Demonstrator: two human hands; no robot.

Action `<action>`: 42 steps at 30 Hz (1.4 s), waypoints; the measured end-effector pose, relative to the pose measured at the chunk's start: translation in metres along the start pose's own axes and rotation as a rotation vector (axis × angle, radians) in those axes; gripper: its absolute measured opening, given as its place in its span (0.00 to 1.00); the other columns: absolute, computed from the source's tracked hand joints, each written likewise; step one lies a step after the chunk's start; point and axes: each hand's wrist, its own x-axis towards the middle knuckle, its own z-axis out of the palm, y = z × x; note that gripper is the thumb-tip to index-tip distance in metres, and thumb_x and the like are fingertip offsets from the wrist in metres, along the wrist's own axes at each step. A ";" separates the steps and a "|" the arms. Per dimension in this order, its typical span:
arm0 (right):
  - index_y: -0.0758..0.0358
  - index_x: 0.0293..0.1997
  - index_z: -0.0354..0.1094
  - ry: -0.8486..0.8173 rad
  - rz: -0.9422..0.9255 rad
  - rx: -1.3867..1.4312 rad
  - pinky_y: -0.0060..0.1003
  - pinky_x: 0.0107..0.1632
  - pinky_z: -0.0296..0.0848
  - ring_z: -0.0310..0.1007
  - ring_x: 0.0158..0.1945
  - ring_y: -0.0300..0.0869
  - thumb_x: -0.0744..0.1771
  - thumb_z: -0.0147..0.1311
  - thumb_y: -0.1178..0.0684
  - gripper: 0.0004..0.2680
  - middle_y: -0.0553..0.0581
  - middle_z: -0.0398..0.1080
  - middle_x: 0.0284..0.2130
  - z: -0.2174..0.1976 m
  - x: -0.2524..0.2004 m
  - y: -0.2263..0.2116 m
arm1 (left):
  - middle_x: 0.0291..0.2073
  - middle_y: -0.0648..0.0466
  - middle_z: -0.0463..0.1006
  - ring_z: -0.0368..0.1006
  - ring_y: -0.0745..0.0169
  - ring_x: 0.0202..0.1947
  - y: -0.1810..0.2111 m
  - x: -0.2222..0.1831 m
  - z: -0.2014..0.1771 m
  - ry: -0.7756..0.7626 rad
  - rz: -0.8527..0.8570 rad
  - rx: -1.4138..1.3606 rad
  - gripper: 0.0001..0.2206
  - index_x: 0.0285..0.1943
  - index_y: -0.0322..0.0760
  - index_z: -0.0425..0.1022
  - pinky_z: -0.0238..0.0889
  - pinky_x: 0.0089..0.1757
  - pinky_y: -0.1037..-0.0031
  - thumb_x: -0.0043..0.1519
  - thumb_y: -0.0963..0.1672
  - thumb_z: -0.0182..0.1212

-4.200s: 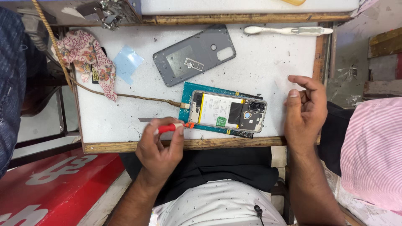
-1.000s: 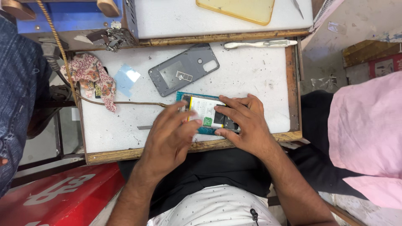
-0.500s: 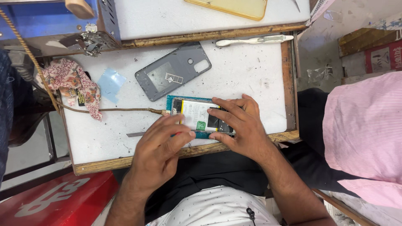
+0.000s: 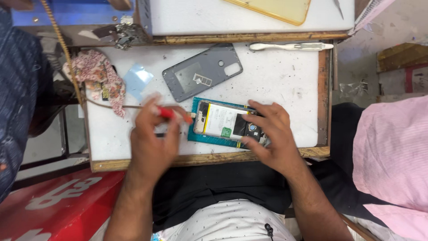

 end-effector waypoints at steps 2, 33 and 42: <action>0.59 0.50 0.69 0.110 0.034 0.095 0.53 0.73 0.58 0.66 0.65 0.53 0.68 0.57 0.52 0.08 0.61 0.71 0.59 0.000 -0.006 0.006 | 0.44 0.43 0.81 0.82 0.58 0.44 -0.011 0.010 -0.002 0.164 0.054 -0.083 0.25 0.74 0.36 0.48 0.79 0.47 0.72 0.74 0.36 0.59; 0.65 0.51 0.66 0.276 0.213 0.569 0.44 0.69 0.67 0.68 0.64 0.47 0.72 0.50 0.61 0.03 0.61 0.72 0.51 0.005 -0.017 0.023 | 0.48 0.43 0.81 0.82 0.59 0.50 -0.038 0.029 0.013 0.214 0.055 -0.110 0.30 0.78 0.38 0.43 0.78 0.50 0.71 0.73 0.35 0.59; 0.66 0.50 0.68 0.272 0.188 0.492 0.44 0.69 0.68 0.70 0.64 0.48 0.72 0.50 0.61 0.03 0.61 0.72 0.50 0.007 -0.017 0.023 | 0.48 0.43 0.81 0.80 0.62 0.47 -0.034 0.030 0.002 0.261 0.025 -0.191 0.31 0.80 0.39 0.40 0.73 0.45 0.76 0.75 0.36 0.59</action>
